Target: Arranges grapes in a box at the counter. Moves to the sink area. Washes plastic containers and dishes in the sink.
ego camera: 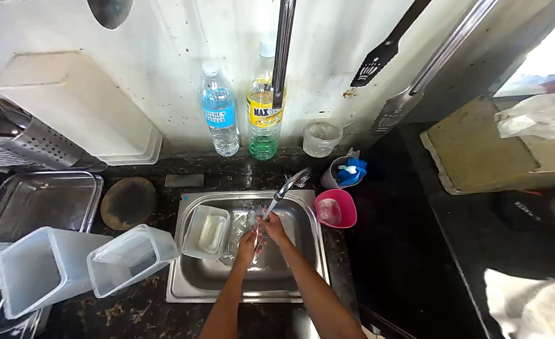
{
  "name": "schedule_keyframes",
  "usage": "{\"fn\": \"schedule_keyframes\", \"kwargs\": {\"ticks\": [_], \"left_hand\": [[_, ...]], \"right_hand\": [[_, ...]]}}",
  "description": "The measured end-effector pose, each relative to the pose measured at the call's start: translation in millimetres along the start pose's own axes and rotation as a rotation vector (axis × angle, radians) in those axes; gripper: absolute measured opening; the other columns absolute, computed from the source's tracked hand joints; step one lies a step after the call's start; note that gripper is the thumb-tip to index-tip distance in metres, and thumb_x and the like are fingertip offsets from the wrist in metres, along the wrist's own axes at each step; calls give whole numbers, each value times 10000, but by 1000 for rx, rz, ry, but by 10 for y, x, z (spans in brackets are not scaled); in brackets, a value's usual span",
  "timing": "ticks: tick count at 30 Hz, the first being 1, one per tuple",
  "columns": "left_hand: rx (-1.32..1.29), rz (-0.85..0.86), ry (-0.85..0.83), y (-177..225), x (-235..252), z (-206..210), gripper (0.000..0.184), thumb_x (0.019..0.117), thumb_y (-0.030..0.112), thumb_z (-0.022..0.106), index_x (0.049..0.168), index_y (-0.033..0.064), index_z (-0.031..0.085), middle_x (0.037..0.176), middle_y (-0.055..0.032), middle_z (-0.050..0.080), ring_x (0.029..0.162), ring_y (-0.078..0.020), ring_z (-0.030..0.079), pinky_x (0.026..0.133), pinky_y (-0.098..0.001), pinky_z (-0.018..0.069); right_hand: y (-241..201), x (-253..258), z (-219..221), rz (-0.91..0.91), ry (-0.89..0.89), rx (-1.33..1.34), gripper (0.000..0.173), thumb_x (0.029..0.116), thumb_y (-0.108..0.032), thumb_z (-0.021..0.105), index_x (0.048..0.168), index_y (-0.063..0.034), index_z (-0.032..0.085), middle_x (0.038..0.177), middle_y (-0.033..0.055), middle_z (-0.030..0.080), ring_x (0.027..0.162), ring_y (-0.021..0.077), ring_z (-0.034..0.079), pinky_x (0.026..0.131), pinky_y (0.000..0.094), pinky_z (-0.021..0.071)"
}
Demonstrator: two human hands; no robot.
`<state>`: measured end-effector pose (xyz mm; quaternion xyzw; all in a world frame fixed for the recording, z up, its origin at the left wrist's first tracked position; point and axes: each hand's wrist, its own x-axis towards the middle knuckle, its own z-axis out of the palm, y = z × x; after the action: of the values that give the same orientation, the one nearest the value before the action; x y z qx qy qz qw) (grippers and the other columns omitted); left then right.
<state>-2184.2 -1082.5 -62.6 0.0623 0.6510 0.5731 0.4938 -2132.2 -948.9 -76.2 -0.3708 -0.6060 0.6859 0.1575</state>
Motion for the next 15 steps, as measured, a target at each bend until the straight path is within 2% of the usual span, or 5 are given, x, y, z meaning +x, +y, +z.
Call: {"fn": "schedule_keyframes", "kwargs": {"ticks": [2,5,9,13,15], "left_hand": [[103,31,-148,-16,58,-75,292,1080,109,440,1304,-31,564,966,-80,680,723,-127,643,671,-291,564],[183,42,-273,-32,182,-128,264,1069,103,473,1271,-44,557,944,-68,669,787,-124,658,765,-313,578],[176,-39,-374,360,218,12,291,977,70,553,1256,-10,568,997,-58,669,885,-129,645,843,-331,551],[319,56,-380,724,264,115,530,893,65,727,1380,1,529,1253,-114,654,1140,-149,632,1023,-358,517],[392,95,-315,848,243,135,552,935,74,694,1437,-3,476,1315,-140,624,1191,-161,610,1052,-349,497]], "right_hand": [[-94,-47,33,-34,106,-143,369,1016,-217,632,1257,62,653,1025,173,736,926,208,708,890,395,573],[-255,-129,-23,-39,-109,-118,484,1065,-246,531,1464,25,485,1412,205,592,1299,235,581,1121,397,459],[-381,-144,-209,-150,-141,-217,392,976,-47,576,1353,58,570,1162,195,694,1039,200,682,949,358,555],[-585,-166,-291,-243,-254,-147,279,1023,-28,461,1237,76,608,1215,170,668,1080,166,650,960,321,540],[-778,-200,-338,-327,-393,-294,325,1047,-115,467,1276,41,636,1333,165,641,1251,190,603,1092,357,485]]}}
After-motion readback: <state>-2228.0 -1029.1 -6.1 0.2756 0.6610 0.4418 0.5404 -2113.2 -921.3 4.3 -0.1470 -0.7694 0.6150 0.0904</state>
